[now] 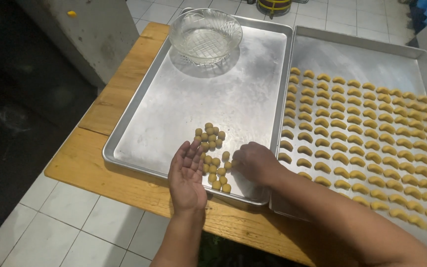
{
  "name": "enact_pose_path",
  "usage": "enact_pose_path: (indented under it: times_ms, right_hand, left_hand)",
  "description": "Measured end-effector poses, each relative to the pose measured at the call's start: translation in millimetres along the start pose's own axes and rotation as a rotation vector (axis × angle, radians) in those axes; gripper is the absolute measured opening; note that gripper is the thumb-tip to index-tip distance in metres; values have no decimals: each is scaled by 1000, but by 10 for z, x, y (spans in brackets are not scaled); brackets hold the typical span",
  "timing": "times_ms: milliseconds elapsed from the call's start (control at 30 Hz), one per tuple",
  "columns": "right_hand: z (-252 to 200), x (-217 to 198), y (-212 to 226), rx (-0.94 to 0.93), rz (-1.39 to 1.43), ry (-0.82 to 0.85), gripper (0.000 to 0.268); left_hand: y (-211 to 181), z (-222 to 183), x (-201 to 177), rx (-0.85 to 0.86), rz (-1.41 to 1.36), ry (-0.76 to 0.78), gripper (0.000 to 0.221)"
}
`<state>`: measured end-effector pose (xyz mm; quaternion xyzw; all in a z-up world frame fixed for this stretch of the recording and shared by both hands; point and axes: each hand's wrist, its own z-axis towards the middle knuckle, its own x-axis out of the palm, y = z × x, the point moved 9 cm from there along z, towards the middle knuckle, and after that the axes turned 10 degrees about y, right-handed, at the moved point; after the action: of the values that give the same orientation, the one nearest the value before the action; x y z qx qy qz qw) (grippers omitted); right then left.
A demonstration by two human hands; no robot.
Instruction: Shaping small dough balls into crescent-shaped cookies and arranging them in rows on a baking tray.
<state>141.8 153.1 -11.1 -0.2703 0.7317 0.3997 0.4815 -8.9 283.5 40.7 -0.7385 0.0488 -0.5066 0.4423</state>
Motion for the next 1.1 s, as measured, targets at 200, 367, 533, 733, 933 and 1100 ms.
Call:
enact_pose_path:
  times_ms: [200, 367, 533, 733, 933, 1100]
  right_hand:
    - [-731, -715, 394, -110, 425, -179, 44]
    - [-1304, -987, 740, -415, 258, -470, 29]
    - [-1697, -1124, 466, -417, 169, -676, 63]
    - [-2064, -694, 697, -353, -119, -557, 111]
    - [-2110, -759, -252, 202, 216, -513, 96]
    - [-2468, -587, 628, -221, -183, -735, 124]
  left_hand:
    - [144, -206, 548, -36, 149, 164, 56]
    - [746, -426, 1019, -295, -138, 428, 78]
    - [1275, -786, 1406, -671, -691, 566, 89]
    - [1627, -1031, 1646, -765, -575, 311, 67]
    - [1553, -1411, 2261, -655, -621, 1025, 108]
    - [2058, -1338, 1822, -914, -905, 714, 78]
